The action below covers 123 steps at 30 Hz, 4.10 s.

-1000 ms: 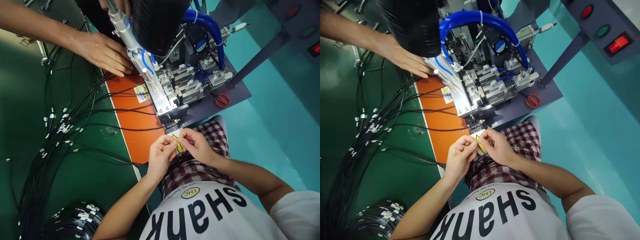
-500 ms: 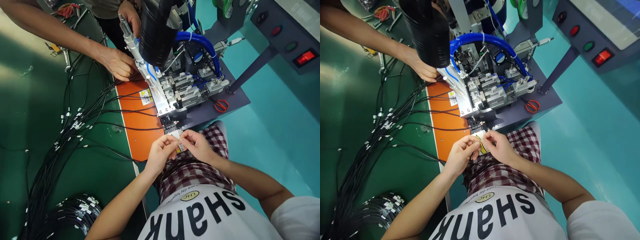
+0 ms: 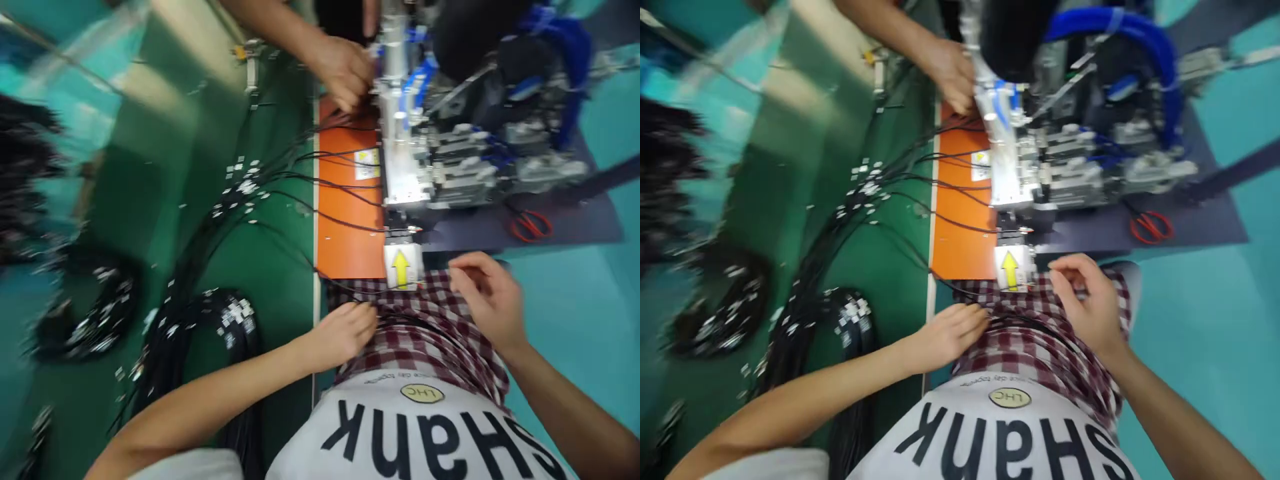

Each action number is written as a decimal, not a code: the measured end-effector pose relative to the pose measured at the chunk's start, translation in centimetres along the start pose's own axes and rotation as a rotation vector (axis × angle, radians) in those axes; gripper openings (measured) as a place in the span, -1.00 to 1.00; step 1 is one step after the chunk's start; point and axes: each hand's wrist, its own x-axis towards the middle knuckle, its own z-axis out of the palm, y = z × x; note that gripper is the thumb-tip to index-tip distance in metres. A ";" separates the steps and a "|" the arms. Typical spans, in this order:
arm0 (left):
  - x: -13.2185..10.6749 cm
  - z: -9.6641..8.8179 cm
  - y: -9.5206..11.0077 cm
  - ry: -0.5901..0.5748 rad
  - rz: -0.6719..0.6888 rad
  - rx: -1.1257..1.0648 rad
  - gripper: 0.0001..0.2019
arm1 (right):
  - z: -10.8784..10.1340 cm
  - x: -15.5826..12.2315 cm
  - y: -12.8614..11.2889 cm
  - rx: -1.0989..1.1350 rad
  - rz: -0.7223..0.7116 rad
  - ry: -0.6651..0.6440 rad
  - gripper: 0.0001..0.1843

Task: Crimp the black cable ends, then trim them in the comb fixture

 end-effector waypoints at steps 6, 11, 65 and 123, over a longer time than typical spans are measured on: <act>-0.9 3.6 -0.9 -0.283 -0.159 0.264 -0.81 | 1.5 -2.6 -2.2 -0.174 -0.231 -0.158 -0.92; -2.2 -3.4 0.6 -0.064 -0.099 0.201 -0.76 | 1.9 -2.6 -2.2 -0.256 -0.180 -0.271 -0.87; 9.9 -4.1 0.1 0.413 -0.404 -0.608 -0.91 | 1.4 0.3 -3.1 0.454 0.152 -0.246 -0.87; 12.8 -2.2 -3.0 0.495 -0.799 -1.618 -0.82 | 4.0 3.2 -2.3 0.042 -0.147 -0.125 -0.87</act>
